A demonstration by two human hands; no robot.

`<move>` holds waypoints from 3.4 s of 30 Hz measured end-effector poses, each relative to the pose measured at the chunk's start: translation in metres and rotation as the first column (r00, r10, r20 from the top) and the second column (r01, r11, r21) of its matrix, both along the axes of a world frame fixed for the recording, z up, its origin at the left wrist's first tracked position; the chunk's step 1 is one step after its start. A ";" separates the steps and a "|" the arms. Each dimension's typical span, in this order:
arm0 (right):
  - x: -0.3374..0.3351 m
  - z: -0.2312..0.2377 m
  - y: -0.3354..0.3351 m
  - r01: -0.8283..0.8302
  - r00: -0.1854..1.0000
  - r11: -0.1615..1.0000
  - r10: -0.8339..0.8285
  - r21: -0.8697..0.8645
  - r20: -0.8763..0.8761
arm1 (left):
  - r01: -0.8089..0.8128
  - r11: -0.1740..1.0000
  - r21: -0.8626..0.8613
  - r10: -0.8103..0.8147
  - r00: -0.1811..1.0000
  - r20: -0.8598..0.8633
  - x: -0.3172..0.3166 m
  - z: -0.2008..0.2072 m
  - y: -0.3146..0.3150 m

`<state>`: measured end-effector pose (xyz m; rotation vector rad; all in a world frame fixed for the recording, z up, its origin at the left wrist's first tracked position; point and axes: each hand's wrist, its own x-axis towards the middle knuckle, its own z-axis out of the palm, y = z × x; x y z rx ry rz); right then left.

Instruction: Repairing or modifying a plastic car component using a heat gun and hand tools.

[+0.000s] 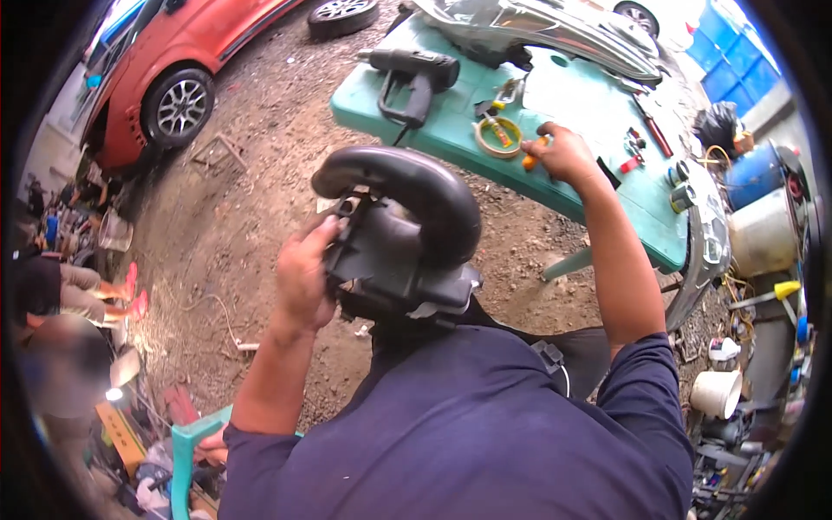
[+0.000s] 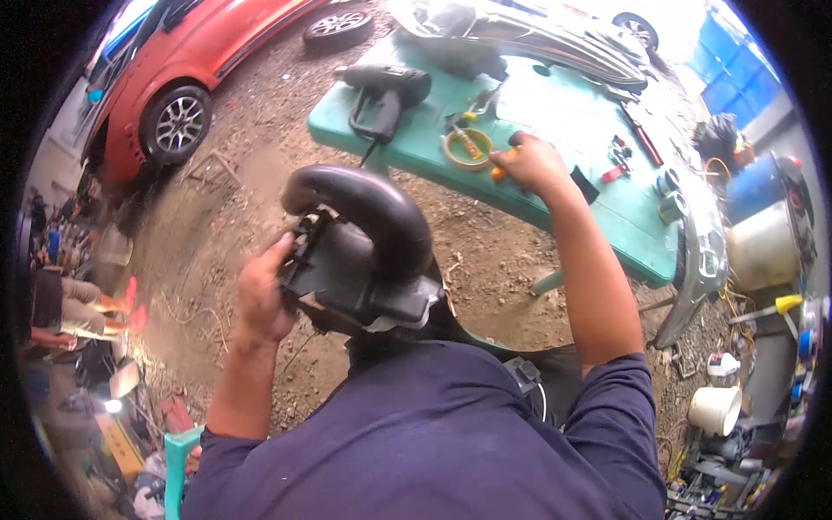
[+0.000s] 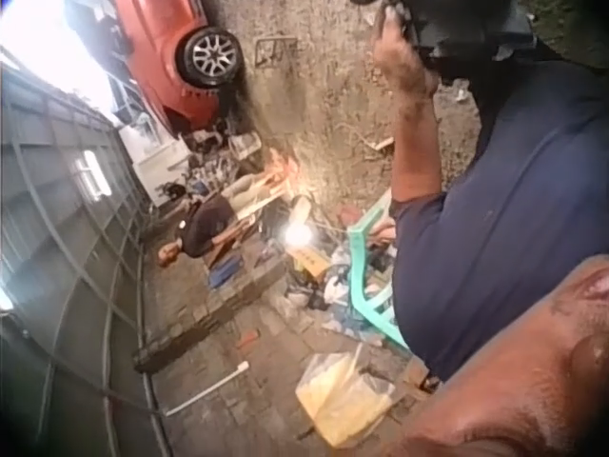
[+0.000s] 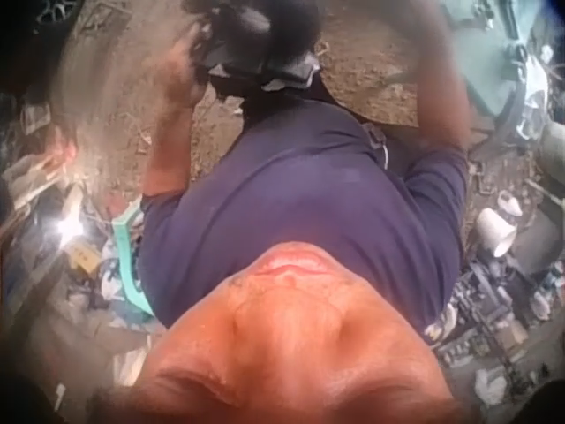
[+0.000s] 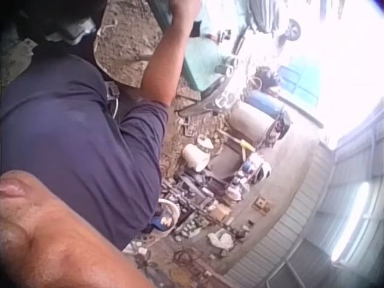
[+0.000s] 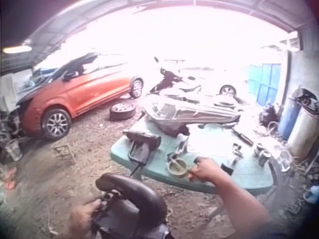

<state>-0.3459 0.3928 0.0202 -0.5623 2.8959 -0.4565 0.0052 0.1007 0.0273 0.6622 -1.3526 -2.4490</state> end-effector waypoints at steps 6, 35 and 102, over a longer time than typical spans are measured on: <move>0.019 0.001 -0.005 0.293 0.956 0.863 -0.251 -0.412 0.154 | 0.050 0.996 0.077 -0.046 0.997 -0.054 -0.006 -0.018 0.017; 0.236 0.008 -0.056 -0.401 0.820 0.486 0.569 -0.776 -0.067 | 0.200 0.922 -0.332 -0.154 0.975 0.160 0.001 -0.021 0.021; 0.263 0.034 0.061 -0.422 0.776 0.847 0.521 -0.322 0.356 | 0.144 0.965 -0.220 -0.124 0.987 0.104 0.025 -0.008 0.055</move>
